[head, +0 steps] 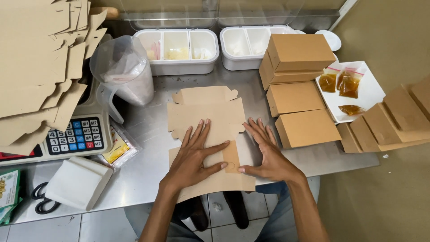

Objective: The person assembles flat cardboard box blanks into finished boxes by folding and tucking the flaps. They handle each blank one at a time, fold the side and bottom flaps, and place the completed boxes into a stack on the right side of the table.

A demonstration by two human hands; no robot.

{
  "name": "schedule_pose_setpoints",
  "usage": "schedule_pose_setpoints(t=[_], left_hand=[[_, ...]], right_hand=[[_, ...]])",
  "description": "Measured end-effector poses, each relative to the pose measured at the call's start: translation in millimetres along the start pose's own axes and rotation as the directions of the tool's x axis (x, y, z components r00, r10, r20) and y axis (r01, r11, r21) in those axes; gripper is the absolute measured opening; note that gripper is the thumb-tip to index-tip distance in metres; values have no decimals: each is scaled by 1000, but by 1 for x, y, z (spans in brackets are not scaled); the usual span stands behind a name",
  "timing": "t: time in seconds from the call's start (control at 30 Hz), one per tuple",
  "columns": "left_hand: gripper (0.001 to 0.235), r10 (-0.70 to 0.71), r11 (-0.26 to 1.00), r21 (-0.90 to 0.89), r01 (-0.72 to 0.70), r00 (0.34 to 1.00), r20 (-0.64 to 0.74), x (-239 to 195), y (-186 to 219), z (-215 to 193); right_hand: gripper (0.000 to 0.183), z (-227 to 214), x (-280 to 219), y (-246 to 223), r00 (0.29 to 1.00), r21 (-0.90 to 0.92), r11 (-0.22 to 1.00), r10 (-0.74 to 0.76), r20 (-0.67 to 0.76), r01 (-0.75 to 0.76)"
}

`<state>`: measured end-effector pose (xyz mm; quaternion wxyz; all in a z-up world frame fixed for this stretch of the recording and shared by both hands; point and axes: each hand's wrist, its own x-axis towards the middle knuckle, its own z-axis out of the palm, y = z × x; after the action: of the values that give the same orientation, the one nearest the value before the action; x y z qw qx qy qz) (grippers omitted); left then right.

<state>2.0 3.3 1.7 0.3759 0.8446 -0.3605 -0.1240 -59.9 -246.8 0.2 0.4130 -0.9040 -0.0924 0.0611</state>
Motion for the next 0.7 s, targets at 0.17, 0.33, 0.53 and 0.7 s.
schedule_pose_setpoints(t=[0.17, 0.33, 0.53, 0.7], left_hand=[[53, -8, 1000, 15, 8, 1000, 14, 0, 2, -2], [52, -6, 1000, 7, 6, 1000, 6, -1, 3, -3], [52, -4, 1000, 7, 4, 1000, 10, 1, 2, -3], [51, -2, 1000, -3, 2, 1000, 5, 1, 1, -2]], right_hand=[[122, -1, -1, -2, 1000, 9, 1000, 11, 3, -11], [117, 1, 0, -1, 1000, 26, 999, 20, -5, -20], [112, 2, 2, -6, 998, 27, 998, 53, -25, -52], [104, 5, 4, -8, 991, 49, 995, 92, -95, -88]])
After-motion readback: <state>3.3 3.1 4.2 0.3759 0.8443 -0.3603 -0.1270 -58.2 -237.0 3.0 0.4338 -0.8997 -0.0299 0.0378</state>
